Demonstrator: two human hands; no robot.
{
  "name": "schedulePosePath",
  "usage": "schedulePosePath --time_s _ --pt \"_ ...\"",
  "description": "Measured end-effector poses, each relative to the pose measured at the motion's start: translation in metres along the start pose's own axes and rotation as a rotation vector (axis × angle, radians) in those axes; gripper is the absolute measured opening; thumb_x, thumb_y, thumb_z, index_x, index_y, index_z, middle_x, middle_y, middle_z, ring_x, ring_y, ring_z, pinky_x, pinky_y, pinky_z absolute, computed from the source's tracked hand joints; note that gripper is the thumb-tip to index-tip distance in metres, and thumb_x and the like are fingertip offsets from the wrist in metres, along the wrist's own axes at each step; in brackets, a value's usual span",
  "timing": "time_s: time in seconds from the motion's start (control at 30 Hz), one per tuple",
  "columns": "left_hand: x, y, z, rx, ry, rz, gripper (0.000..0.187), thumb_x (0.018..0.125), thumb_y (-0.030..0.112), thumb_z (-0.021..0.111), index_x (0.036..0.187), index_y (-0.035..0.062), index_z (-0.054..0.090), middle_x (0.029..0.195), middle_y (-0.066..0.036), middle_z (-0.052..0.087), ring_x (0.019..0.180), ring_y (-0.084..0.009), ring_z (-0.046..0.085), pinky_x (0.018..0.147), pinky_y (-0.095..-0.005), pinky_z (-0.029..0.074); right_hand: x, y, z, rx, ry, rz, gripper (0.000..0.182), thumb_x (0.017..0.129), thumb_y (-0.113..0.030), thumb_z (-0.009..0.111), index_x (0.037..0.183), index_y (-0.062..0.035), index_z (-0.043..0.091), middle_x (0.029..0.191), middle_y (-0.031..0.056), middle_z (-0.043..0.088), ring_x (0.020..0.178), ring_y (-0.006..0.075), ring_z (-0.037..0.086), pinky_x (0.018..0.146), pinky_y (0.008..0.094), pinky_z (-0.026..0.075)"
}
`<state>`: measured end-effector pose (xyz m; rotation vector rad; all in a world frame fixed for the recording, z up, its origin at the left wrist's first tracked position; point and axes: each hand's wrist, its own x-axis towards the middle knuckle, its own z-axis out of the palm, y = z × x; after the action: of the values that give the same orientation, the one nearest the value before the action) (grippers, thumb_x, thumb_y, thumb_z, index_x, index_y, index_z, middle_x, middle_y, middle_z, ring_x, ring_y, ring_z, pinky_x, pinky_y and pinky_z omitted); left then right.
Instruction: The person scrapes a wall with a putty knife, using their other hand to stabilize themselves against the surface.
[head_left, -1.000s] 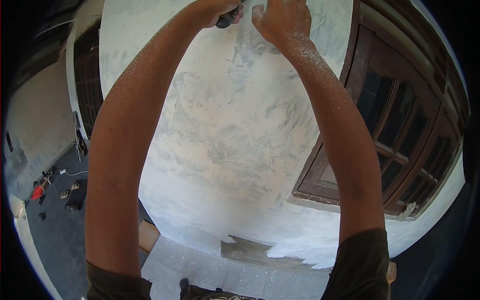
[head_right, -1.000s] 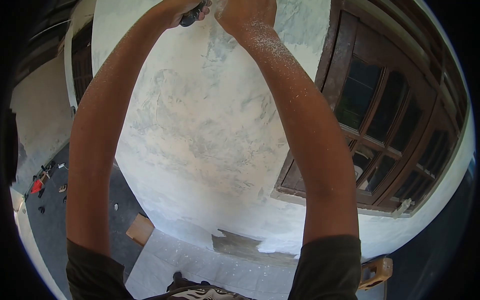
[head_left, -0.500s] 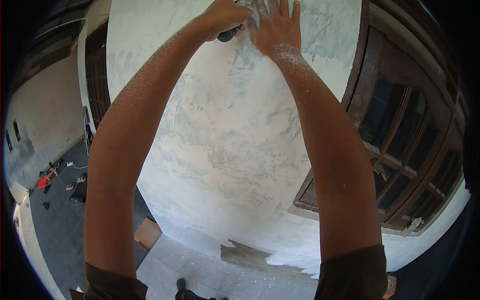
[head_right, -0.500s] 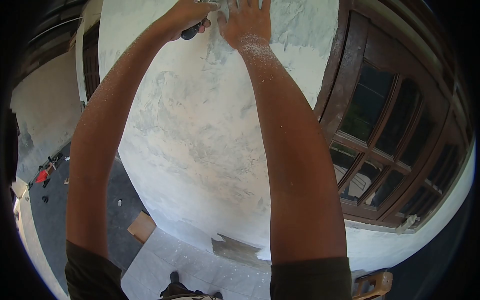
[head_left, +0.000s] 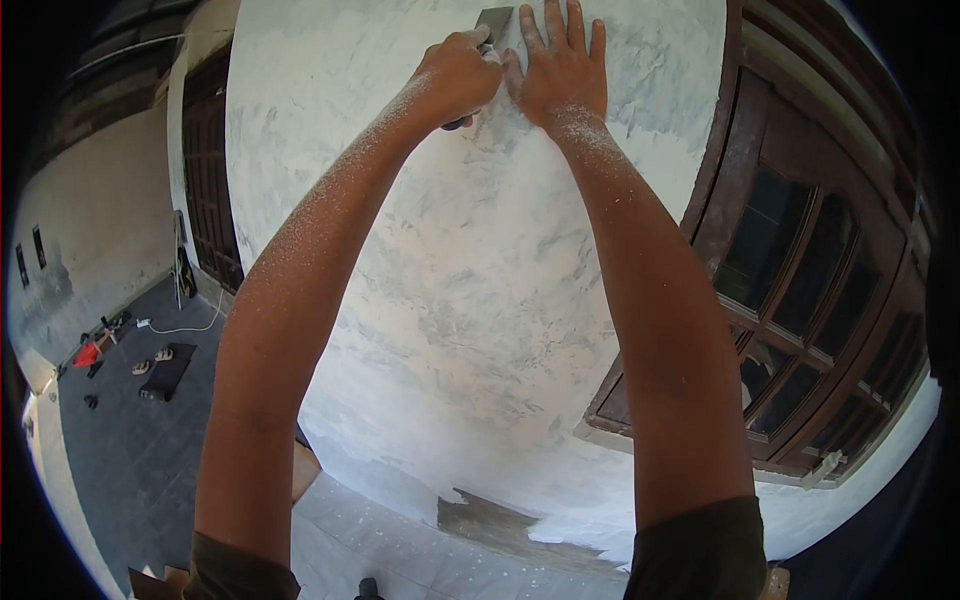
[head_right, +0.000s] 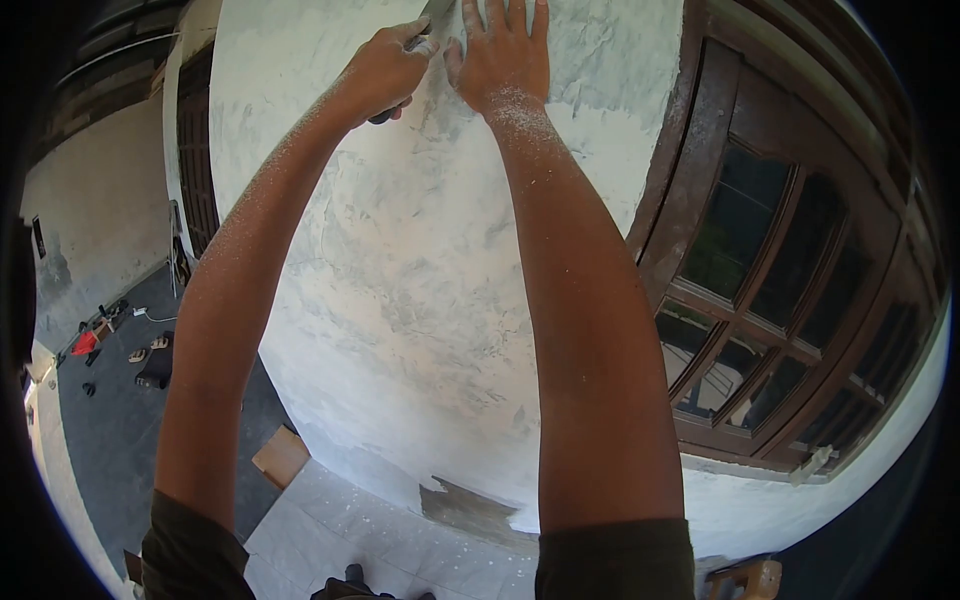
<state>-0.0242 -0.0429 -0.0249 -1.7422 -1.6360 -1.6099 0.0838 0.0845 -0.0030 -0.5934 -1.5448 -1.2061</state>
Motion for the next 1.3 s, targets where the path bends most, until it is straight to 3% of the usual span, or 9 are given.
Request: schedulePosePath --time_s 0.43,0.67,0.7,0.87,0.93,1.0,1.07,1.23,1.3 --pt "0.008 -0.024 0.013 0.128 0.1 0.214 0.052 0.103 0.026 0.054 0.154 0.0137 0.047 0.108 -0.02 0.073 0.05 -0.0183 0.06 0.053 -0.0326 0.057 -0.002 0.0 -0.001 -0.076 -0.022 0.051 0.065 0.096 -0.03 0.051 0.152 0.0025 0.043 0.165 0.0169 0.033 0.155 0.0324 0.023 0.128 0.0533 0.01" --pt "0.006 -0.009 -0.004 0.096 -0.039 0.107 0.059 0.092 0.018 0.059 0.149 0.0077 0.052 0.12 -0.022 0.071 0.087 -0.0312 0.076 0.084 -0.0405 0.063 -0.001 0.002 0.001 -0.053 0.029 0.042 0.062 0.096 -0.025 0.051 0.15 0.0034 0.045 0.164 0.0167 0.035 0.155 0.0312 0.025 0.128 0.0523 0.011" --pt "0.005 -0.034 0.021 0.172 0.083 0.211 0.053 0.102 0.024 0.056 0.154 0.0146 0.048 0.112 -0.018 0.073 0.058 -0.0224 0.066 0.058 -0.0353 0.061 -0.002 0.002 0.001 -0.054 0.022 0.041 0.062 0.096 -0.025 0.051 0.15 0.0034 0.045 0.164 0.0167 0.035 0.155 0.0312 0.025 0.128 0.0523 0.011" --pt "0.024 -0.017 0.01 0.147 0.157 0.26 0.053 0.102 0.025 0.056 0.153 0.0139 0.049 0.108 -0.019 0.073 0.058 -0.0238 0.068 0.06 -0.0354 0.062 -0.004 0.003 -0.001 -0.048 0.029 0.036 0.06 0.095 -0.024 0.051 0.149 0.0036 0.047 0.162 0.017 0.037 0.154 0.0315 0.026 0.128 0.0521 0.012" --pt "0.022 0.004 -0.011 -0.011 -0.063 0.05 0.058 0.094 0.02 0.061 0.149 0.0071 0.052 0.125 -0.023 0.069 0.117 -0.037 0.068 0.104 -0.0471 0.053 -0.003 0.003 0.0 -0.06 0.036 0.03 0.06 0.095 -0.023 0.052 0.149 0.0037 0.047 0.162 0.0171 0.037 0.154 0.0317 0.027 0.128 0.0524 0.012" --pt "0.017 -0.015 0.006 0.036 -0.038 0.085 0.057 0.093 0.019 0.06 0.149 0.0063 0.052 0.122 -0.024 0.07 0.109 -0.0359 0.071 0.099 -0.0455 0.057 -0.003 0.004 -0.001 -0.072 0.036 0.03 0.061 0.095 -0.023 0.052 0.149 0.0037 0.047 0.162 0.0173 0.038 0.154 0.0319 0.028 0.128 0.0527 0.013" --pt "0.004 -0.037 0.028 0.201 0.135 0.26 0.054 0.101 0.027 0.055 0.153 0.0129 0.049 0.105 -0.019 0.073 0.057 -0.0223 0.068 0.061 -0.0353 0.061 -0.003 0.003 -0.003 -0.056 0.01 0.038 0.061 0.094 -0.022 0.053 0.149 0.0037 0.047 0.162 0.0175 0.038 0.153 0.0324 0.028 0.128 0.0529 0.014" --pt "0.023 -0.005 -0.003 0.085 0.029 0.131 0.054 0.101 0.024 0.056 0.153 0.0127 0.049 0.114 -0.02 0.073 0.059 -0.0228 0.068 0.061 -0.0367 0.062 -0.004 0.003 -0.003 -0.059 0.023 0.04 0.061 0.094 -0.022 0.053 0.149 0.0039 0.047 0.162 0.0172 0.038 0.154 0.032 0.028 0.128 0.0527 0.013" --pt "0.023 0.005 -0.017 -0.028 -0.126 0.057 0.059 0.094 0.023 0.062 0.15 0.0054 0.05 0.127 -0.027 0.067 0.123 -0.0363 0.064 0.106 -0.0478 0.051 -0.003 0.003 -0.002 -0.05 0.019 0.041 0.061 0.094 -0.021 0.053 0.149 0.004 0.047 0.162 0.017 0.038 0.154 0.0318 0.028 0.128 0.0526 0.013"
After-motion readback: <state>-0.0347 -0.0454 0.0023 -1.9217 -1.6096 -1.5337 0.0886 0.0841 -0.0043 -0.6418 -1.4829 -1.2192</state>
